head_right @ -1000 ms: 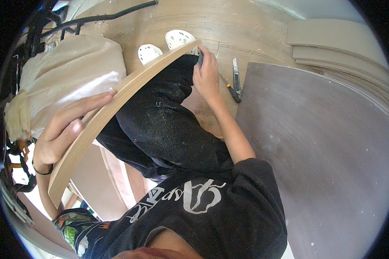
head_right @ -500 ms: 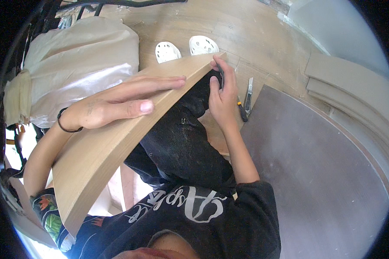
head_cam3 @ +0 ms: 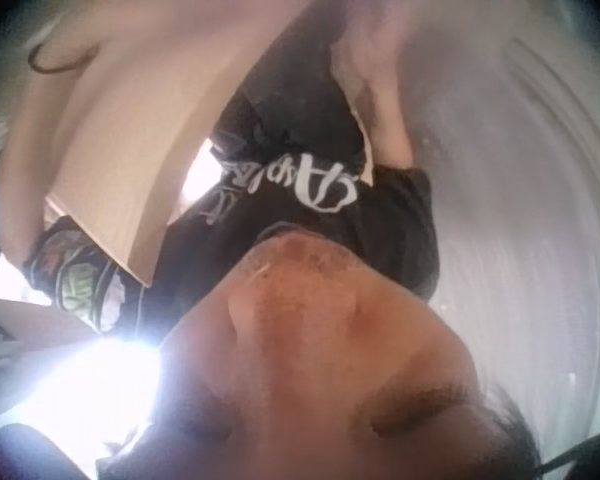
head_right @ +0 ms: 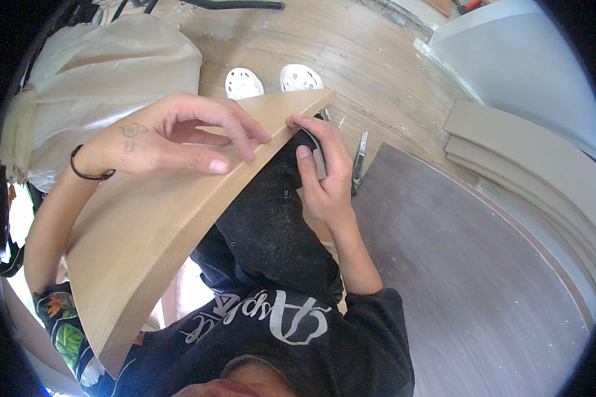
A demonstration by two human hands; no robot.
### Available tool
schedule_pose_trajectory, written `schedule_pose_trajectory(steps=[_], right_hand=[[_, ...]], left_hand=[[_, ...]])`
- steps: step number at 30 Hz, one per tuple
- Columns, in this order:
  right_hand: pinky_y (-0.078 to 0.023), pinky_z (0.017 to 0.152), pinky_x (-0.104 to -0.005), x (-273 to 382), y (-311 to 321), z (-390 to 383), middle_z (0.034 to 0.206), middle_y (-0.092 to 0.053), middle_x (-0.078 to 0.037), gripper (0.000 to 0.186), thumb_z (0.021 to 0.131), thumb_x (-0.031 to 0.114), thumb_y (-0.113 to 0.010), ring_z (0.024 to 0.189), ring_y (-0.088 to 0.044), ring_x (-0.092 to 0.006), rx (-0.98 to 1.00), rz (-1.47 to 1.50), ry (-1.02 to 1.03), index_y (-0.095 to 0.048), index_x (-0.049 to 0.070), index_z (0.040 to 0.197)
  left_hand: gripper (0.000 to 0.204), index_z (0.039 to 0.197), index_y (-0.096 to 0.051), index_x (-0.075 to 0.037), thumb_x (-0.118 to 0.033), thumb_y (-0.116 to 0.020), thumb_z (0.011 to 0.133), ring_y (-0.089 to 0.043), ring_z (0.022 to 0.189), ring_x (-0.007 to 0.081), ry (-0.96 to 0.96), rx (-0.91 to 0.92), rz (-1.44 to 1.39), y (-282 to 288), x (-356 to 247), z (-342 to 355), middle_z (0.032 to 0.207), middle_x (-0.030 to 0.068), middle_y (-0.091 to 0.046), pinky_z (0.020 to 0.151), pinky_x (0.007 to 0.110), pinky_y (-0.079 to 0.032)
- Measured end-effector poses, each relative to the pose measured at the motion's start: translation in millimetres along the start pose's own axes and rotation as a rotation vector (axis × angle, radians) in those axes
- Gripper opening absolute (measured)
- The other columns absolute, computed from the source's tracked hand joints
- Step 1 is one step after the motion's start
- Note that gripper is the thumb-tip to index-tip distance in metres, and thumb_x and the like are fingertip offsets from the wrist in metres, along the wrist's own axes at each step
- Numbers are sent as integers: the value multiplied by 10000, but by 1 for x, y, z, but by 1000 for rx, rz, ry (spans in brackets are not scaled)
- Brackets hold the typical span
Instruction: The person uses a metal file and sandpaper to shape and smooth the edges of a curved wooden piece. They repeatedly file the edges, then sand the surfaces and edges, rotating the piece to work on different sides.
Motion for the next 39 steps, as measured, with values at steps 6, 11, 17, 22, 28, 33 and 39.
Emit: schedule_pose_trajectory(steps=[6, 11, 17, 22, 28, 33, 39], right_hand=[[-456, 1017, -436, 3, 3, 13, 1187, -650, -170, 496, 797, -18, -701, 1108, -631, -344, 116, -225, 222, -593, 31, 1279], [-442, 991, -442, -8, 5, 17, 1167, -648, -125, 540, 772, -1, -756, 1062, -639, -308, 163, -128, 176, -592, 64, 1281], [-425, 992, -415, -17, 5, 16, 1140, -657, -96, 537, 774, -7, -751, 1070, -638, -279, 214, -78, 166, -597, 78, 1282], [-428, 990, -421, -25, 10, 21, 1168, -659, -101, 536, 775, -4, -749, 1092, -626, -281, 208, -24, 155, -595, 74, 1282], [-439, 996, -416, -33, 22, 19, 1187, -663, -103, 548, 756, -7, -770, 1102, -629, -290, 224, -14, 133, -602, 69, 1272], [-449, 991, -415, -35, 35, 16, 1162, -668, -102, 564, 739, -13, -787, 1085, -638, -286, 204, -10, 142, -610, 70, 1268], [-454, 979, -407, -34, 37, 15, 1126, -672, -98, 568, 737, -14, -786, 1052, -648, -276, 192, -27, 161, -613, 76, 1270]], left_hand=[[80, 929, -757, -21, -82, -742, 880, -681, 1006, 211, 78, -47, 87, 4, -19, -7, 1052, 100, -684, 921, 328, -561], [88, 890, -742, -1, -86, -746, 868, -696, 813, 225, -71, -21, 312, -2, -34, -2, 884, 97, -697, 724, 310, -550], [93, 833, -697, 10, -66, -748, 819, -669, 753, 270, -142, 75, 510, -7, -49, 5, 829, 116, -671, 629, 345, -506], [101, 825, -652, 2, -28, -741, 786, -636, 714, 286, -208, 70, 564, -9, -46, 17, 805, 116, -631, 610, 369, -483], [134, 814, -630, -16, 4, -739, 739, -601, 704, 273, -310, 31, 491, -21, -34, 30, 802, 93, -619, 597, 367, -462], [137, 805, -628, -27, 8, -725, 715, -578, 736, 256, -318, -7, 330, -31, -25, 42, 804, 74, -612, 647, 369, -454], [108, 817, -643, -26, 8, -704, 735, -633, 814, 268, -169, -111, 337, -36, -27, 23, 851, 110, -638, 729, 364, -489]])
Point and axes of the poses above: each hand's wrist, its own z-axis towards the middle knuckle, its own y-axis out of the back of the hand, x = y × z, the point moved 4 cm from there along z, towards the middle knuckle
